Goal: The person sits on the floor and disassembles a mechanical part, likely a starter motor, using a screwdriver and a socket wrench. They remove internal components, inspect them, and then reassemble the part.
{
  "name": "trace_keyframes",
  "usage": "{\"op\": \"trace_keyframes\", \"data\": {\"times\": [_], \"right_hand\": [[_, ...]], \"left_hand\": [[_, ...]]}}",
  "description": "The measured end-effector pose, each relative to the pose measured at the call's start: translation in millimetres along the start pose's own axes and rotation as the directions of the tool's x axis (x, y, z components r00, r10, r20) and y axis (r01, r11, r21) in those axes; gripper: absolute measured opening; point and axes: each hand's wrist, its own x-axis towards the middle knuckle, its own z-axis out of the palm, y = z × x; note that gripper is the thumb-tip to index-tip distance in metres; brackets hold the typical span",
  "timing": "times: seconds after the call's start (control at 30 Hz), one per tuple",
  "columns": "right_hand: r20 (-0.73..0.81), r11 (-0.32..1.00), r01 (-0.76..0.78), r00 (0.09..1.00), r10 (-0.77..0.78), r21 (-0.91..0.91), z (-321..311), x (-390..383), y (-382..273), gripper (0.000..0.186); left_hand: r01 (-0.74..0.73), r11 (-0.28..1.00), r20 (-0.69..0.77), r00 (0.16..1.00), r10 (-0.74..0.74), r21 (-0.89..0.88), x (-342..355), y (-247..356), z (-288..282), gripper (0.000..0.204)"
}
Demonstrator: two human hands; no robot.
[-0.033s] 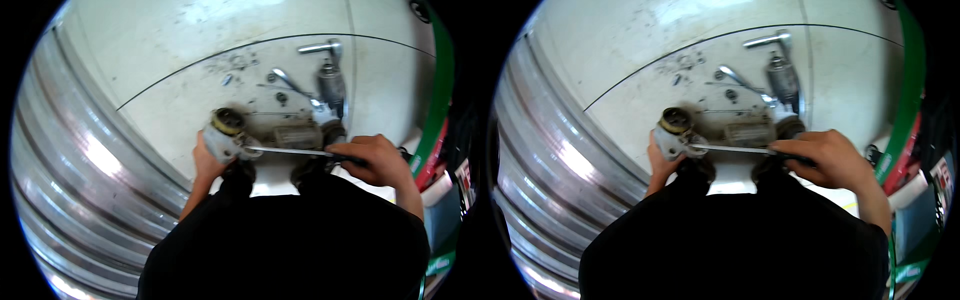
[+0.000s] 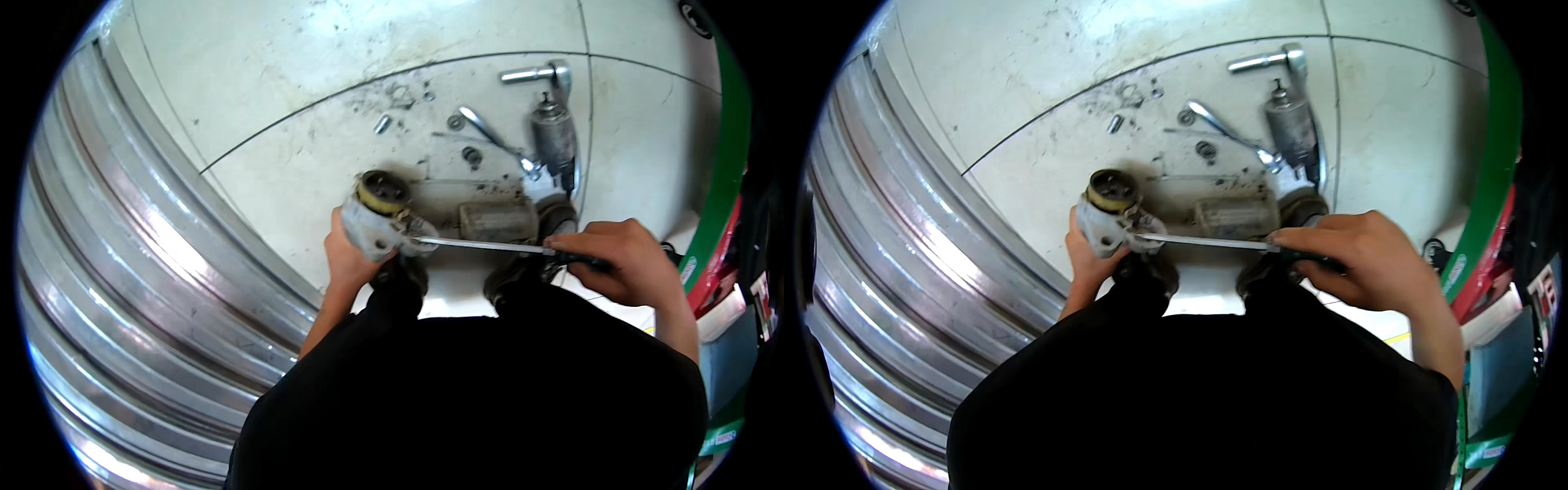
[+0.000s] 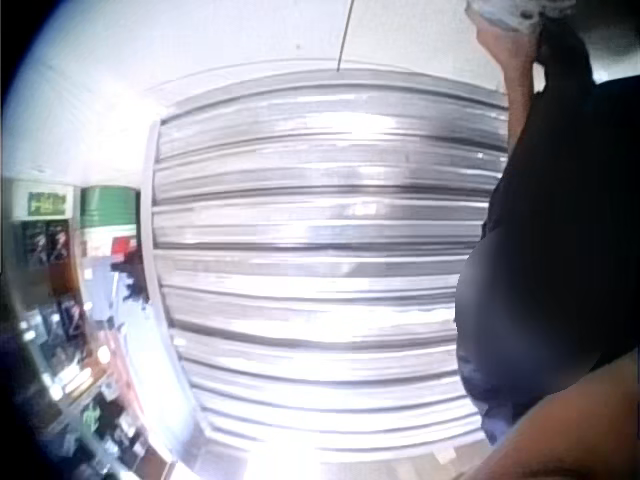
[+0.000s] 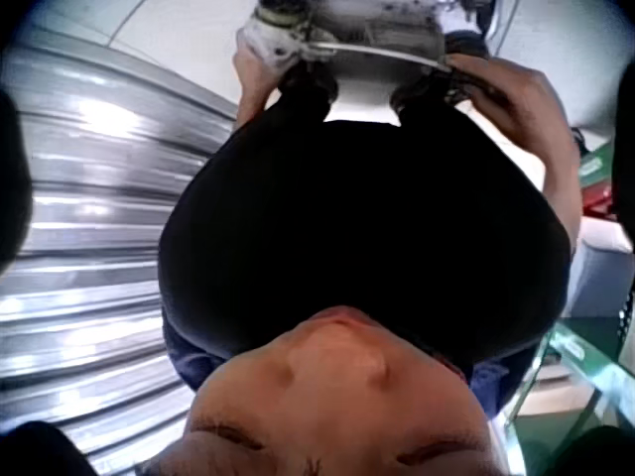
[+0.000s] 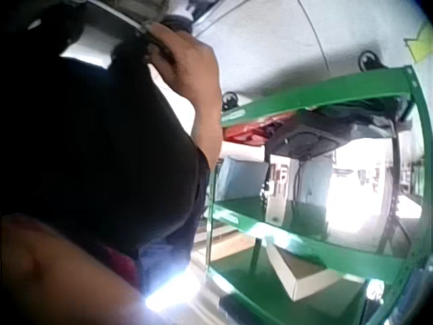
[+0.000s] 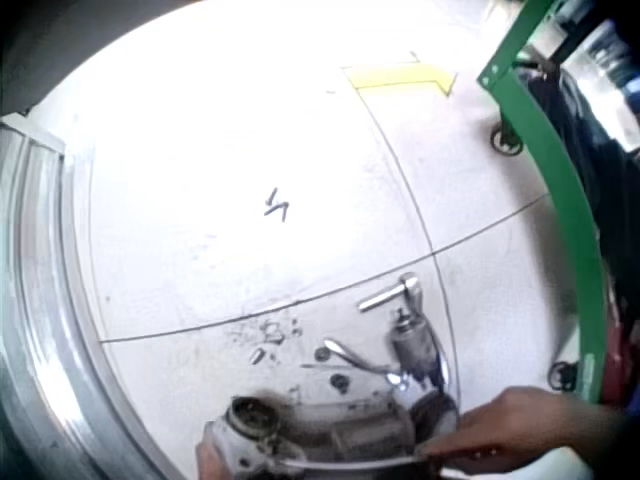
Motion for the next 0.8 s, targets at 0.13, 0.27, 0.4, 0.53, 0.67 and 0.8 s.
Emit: {"op": "trace_keyframes", "data": {"times": [0.13, 0.27, 0.4, 0.53, 0.67, 0.8], "right_hand": [[-0.06, 0.997, 0.072, 0.995, -0.073, -0.029, 31.9, 25.2, -3.4, 0.041], [-0.028, 0.986, 0.14, 0.989, -0.143, -0.091, 12.1, 0.7, 32.9, 0.039], [0.05, 0.994, 0.076, 0.996, -0.072, -0.085, 26.5, 8.9, 26.7, 0.035], [0.072, 1.0, -0.014, 0.997, 0.012, 0.02, 41.0, 8.1, 17.6, 0.034], [0.027, 0.994, -0.002, 1.0, -0.001, 0.114, 49.6, 7.6, 22.2, 0.034], [0.035, 0.98, -0.023, 0.999, 0.016, 0.195, 55.5, 5.4, 20.8, 0.035]], "left_hand": [[-0.031, 0.998, -0.023, 0.999, 0.033, 0.054, 7.6, -33.0, -18.1, 0.074], [-0.148, 0.987, -0.085, 0.985, 0.153, 0.06, -2.5, -13.3, 10.2, 0.071], [-0.17, 0.983, -0.102, 0.979, 0.176, 0.064, 0.1, -11.2, 8.7, 0.069], [-0.159, 0.987, -0.131, 0.979, 0.157, -0.004, 0.8, -20.3, 11.8, 0.07], [-0.169, 0.983, -0.133, 0.978, 0.159, -0.065, 0.7, -29.8, 13.3, 0.071], [-0.181, 0.979, -0.158, 0.974, 0.165, -0.098, -0.8, -30.2, 15.8, 0.072]]}}
